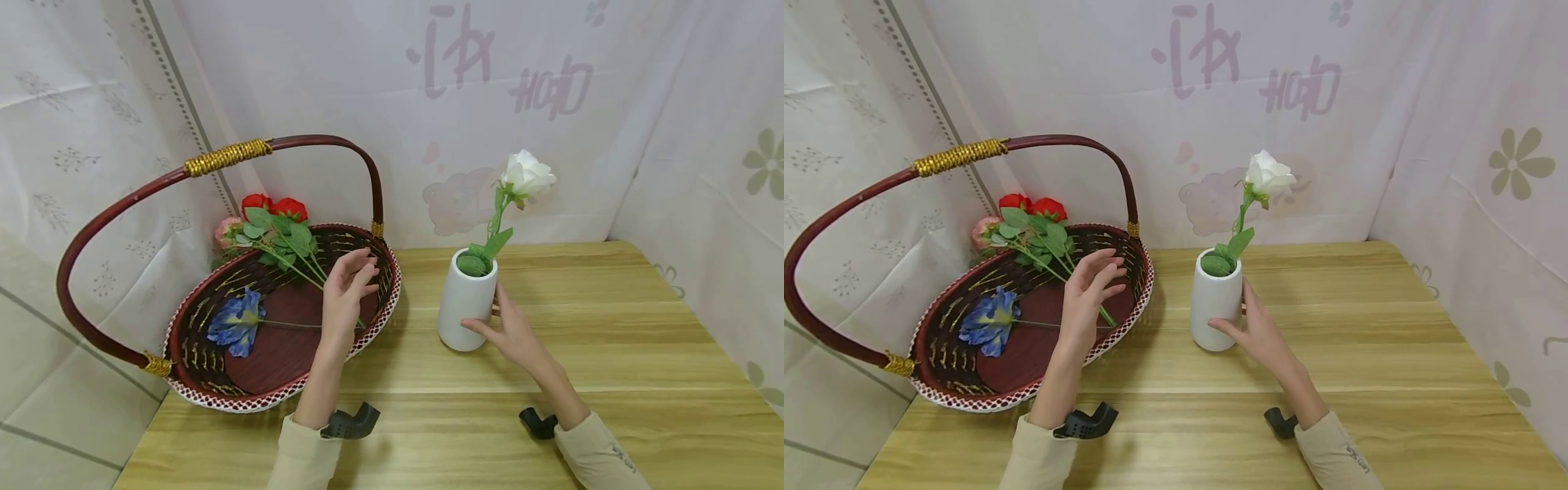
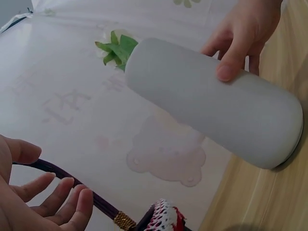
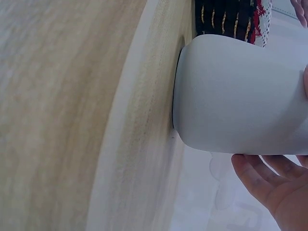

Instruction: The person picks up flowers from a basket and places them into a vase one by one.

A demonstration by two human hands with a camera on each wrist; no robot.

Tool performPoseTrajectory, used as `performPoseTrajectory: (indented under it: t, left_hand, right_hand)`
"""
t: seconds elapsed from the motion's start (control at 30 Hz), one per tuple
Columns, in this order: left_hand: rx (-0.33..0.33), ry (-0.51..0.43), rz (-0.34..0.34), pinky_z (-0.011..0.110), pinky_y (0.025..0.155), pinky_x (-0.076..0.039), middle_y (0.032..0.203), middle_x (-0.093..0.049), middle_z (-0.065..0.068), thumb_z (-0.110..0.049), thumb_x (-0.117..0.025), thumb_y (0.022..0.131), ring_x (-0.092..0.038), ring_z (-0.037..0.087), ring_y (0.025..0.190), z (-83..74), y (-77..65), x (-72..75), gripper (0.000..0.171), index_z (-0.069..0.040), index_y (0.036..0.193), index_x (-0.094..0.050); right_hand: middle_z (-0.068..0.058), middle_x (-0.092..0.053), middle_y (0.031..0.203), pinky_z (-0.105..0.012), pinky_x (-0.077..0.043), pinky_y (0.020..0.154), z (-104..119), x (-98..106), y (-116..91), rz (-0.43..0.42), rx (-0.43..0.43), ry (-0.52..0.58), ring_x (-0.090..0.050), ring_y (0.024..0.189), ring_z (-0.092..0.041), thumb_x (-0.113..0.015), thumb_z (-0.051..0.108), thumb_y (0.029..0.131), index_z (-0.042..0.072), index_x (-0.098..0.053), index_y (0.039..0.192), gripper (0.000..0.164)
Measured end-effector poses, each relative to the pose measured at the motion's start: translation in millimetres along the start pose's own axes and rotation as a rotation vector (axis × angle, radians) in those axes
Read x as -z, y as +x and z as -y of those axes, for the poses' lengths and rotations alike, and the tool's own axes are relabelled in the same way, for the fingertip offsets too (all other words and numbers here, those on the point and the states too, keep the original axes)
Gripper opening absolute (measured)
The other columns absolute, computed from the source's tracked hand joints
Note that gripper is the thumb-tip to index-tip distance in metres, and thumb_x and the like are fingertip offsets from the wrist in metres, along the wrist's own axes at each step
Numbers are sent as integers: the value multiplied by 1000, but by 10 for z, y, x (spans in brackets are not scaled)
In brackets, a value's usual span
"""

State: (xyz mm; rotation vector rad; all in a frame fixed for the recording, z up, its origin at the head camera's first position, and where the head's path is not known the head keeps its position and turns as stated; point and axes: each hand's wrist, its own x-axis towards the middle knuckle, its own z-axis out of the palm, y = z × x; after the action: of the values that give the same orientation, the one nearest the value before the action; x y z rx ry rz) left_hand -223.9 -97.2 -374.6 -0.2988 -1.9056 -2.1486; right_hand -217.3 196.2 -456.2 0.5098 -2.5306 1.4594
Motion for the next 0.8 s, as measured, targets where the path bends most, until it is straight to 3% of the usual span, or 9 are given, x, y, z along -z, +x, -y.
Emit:
performPoseTrajectory:
  t: [0.23,0.47,0.8]
  left_hand:
    - [23,-23,-71,36,88,-58,125,-59,13,-14,-59,104,-60,31,112,-25,-11,142,31,-4,133,-56]
    - [97,42,-149,34,89,-57,125,-56,12,-16,-56,105,-61,21,107,0,-37,346,33,-1,134,-51]
    - [191,58,-207,31,91,-56,129,-50,13,-16,-51,107,-60,20,108,-2,-71,658,37,-1,139,-42]
  right_hand:
    - [-14,-40,155,-57,-50,101,-16,8,-2,3,2,-5,-50,131,-39,-79,24,91,23,-8,163,101]
    - [-14,-42,154,-57,-51,101,-9,7,-5,1,14,-7,-50,131,-39,-79,28,91,24,-10,163,100]
    - [-12,-40,155,-56,-50,101,-16,11,-7,-4,10,-15,-50,132,-37,-79,34,91,29,-8,163,101]
